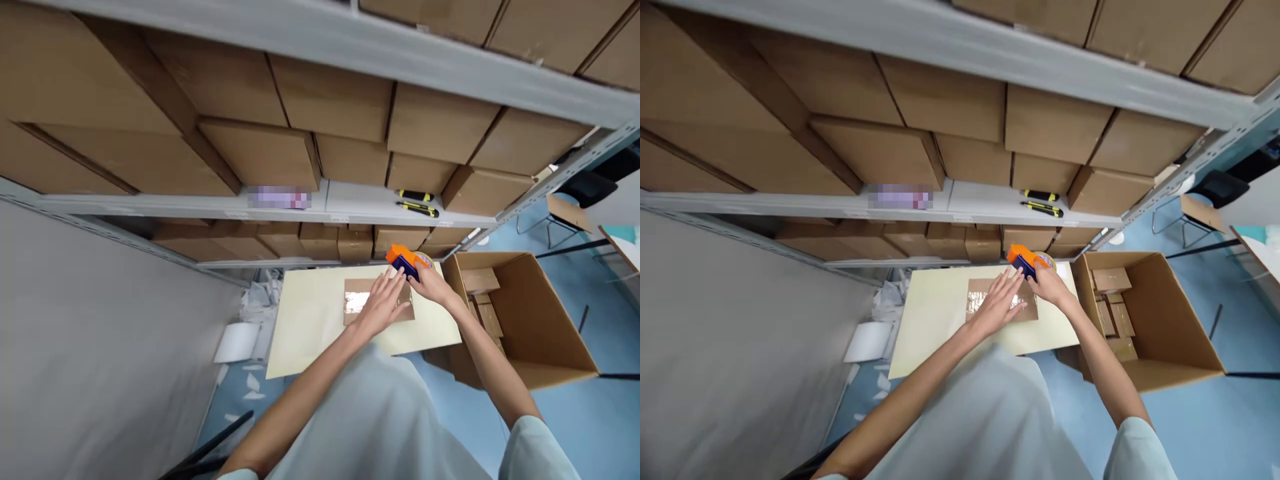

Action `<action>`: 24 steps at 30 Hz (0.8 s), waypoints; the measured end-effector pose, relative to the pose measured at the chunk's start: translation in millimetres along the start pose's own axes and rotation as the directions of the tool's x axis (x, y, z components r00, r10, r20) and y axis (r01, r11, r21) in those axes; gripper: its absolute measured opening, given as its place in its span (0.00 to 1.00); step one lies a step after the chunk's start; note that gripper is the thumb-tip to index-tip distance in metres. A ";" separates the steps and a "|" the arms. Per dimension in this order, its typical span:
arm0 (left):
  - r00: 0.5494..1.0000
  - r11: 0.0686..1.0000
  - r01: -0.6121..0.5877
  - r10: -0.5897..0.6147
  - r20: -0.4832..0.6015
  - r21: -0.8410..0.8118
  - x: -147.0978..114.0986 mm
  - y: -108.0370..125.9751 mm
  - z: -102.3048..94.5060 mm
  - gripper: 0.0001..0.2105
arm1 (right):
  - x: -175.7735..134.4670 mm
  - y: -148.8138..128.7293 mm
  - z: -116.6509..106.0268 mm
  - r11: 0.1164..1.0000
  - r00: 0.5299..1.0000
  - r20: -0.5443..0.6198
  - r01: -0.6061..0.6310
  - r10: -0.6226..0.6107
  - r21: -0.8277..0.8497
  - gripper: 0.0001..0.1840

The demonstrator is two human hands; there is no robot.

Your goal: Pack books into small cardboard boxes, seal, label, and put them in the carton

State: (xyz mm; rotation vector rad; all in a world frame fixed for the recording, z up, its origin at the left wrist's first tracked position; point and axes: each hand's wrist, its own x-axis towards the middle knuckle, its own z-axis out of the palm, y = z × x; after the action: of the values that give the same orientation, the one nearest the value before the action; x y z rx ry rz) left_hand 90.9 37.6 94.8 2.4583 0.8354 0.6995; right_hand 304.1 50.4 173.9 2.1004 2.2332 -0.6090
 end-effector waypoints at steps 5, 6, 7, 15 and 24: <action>0.995 0.996 0.031 -0.022 -0.100 0.085 31.9 -26.3 -45.3 0.34 | 62.6 -29.0 -34.8 0.969 0.967 -0.100 0.226 -0.236 -0.102 0.20; 0.993 0.995 0.045 -0.034 -0.115 0.093 38.9 -35.2 -53.1 0.34 | 76.8 -35.5 -41.9 0.964 0.960 -0.124 0.237 -0.252 -0.123 0.21; 0.991 0.993 0.061 -0.048 -0.129 0.099 46.3 -44.9 -60.2 0.34 | 91.0 -42.2 -48.6 0.960 0.954 -0.145 0.243 -0.263 -0.142 0.22; 0.963 0.955 0.259 -0.244 -0.114 0.144 105.1 -114.3 -106.2 0.33 | 181.1 -91.3 -87.6 0.947 0.959 -0.153 0.197 -0.240 -0.252 0.24; 0.950 0.955 0.288 -0.277 -0.142 0.066 84.2 -124.5 -78.0 0.32 | 226.8 -86.7 -76.7 0.952 0.973 -0.075 0.196 -0.219 -0.234 0.23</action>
State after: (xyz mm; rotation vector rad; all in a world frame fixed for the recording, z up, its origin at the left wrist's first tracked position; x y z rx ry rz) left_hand 50.0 201.0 112.6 2.3172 1.2634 0.7367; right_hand 217.9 287.8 206.1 1.8427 2.4645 -0.2423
